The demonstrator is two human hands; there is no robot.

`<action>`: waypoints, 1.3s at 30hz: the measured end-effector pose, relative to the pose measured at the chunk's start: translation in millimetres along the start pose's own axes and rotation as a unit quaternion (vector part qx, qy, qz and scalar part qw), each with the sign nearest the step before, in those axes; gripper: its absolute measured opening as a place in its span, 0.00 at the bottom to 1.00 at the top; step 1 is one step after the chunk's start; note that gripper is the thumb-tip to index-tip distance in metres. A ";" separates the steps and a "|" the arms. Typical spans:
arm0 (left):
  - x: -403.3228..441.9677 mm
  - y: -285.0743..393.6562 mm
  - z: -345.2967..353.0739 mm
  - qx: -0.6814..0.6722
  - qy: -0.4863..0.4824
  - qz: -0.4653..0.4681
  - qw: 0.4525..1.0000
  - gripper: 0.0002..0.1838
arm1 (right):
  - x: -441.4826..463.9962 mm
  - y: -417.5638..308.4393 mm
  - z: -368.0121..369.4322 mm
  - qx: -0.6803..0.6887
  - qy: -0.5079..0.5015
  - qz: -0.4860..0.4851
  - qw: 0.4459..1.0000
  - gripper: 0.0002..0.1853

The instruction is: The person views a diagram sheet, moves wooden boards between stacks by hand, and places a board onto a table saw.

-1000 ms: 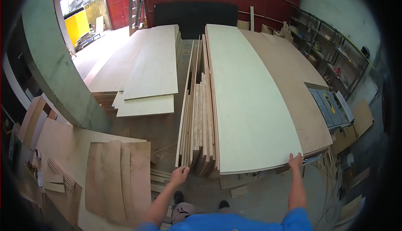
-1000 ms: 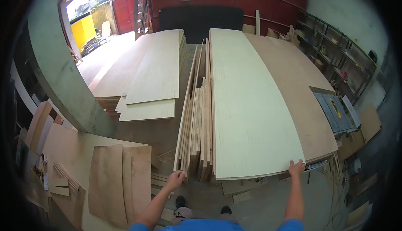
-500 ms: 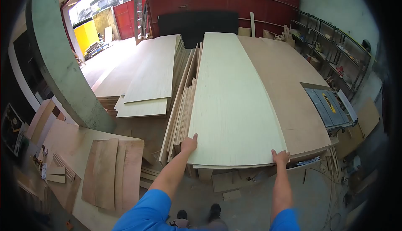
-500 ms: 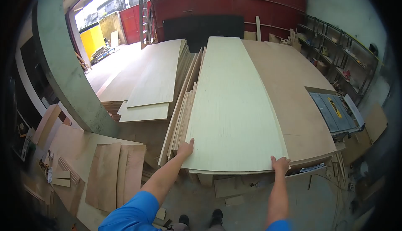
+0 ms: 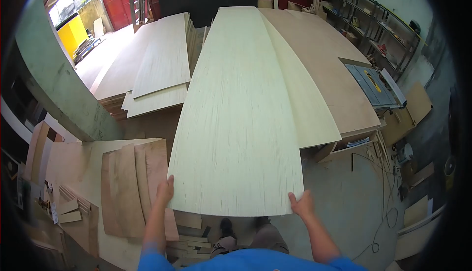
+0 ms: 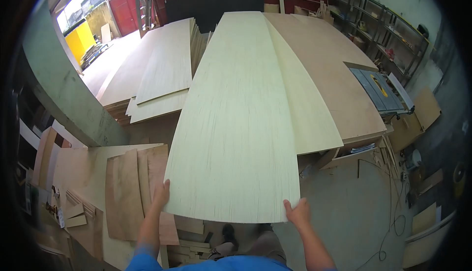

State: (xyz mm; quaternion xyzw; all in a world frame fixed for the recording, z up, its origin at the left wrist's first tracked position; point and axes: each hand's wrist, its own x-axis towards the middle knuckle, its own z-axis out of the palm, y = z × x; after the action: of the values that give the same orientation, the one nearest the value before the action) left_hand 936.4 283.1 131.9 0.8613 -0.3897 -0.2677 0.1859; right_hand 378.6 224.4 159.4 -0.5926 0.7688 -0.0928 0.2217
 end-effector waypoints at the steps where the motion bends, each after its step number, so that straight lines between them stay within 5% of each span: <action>1: -32.6 -13.1 -3.1 -0.029 0.007 -0.001 1.000 0.33 | -19.7 15.9 12.7 0.032 0.018 0.024 0.999 0.36; 4: -91.8 -80.5 30.6 -0.146 0.045 0.013 0.988 0.31 | -65.8 48.9 18.1 0.089 0.024 0.053 0.994 0.31; 18: -222.9 -29.5 126.4 -0.138 0.107 -0.097 0.980 0.31 | 21.9 157.6 -11.0 0.069 0.037 -0.033 0.996 0.29; 26: -294.8 37.5 168.1 -0.160 0.115 -0.128 0.972 0.36 | 133.6 126.9 -77.7 -0.054 0.076 -0.087 0.992 0.33; 28: -282.5 17.6 177.3 -0.199 0.132 -0.151 0.959 0.37 | 114.8 57.3 -130.7 -0.071 -0.011 -0.093 0.993 0.33; 32: -267.6 6.7 75.2 -0.096 0.144 -0.244 0.954 0.37 | 92.6 27.7 -92.4 -0.029 -0.119 -0.148 0.981 0.31; 33: -254.0 -29.4 67.2 -0.117 0.217 -0.196 0.949 0.38 | 89.5 12.4 -79.2 -0.009 -0.130 -0.162 0.978 0.31; 35: -241.0 -9.2 -10.1 -0.097 0.161 -0.241 0.952 0.38 | 76.0 -23.4 -68.6 0.001 -0.159 -0.178 0.971 0.31; 39: -185.8 -40.7 -74.2 -0.048 0.204 -0.214 0.954 0.39 | 64.4 -81.9 -25.1 0.068 -0.312 -0.081 0.944 0.29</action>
State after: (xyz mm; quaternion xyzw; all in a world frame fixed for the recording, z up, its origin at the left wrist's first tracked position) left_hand 901.9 460.1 227.6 0.9511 -0.1364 -0.1381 0.2404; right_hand 425.8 137.1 199.9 -0.6357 0.6026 0.0270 0.4818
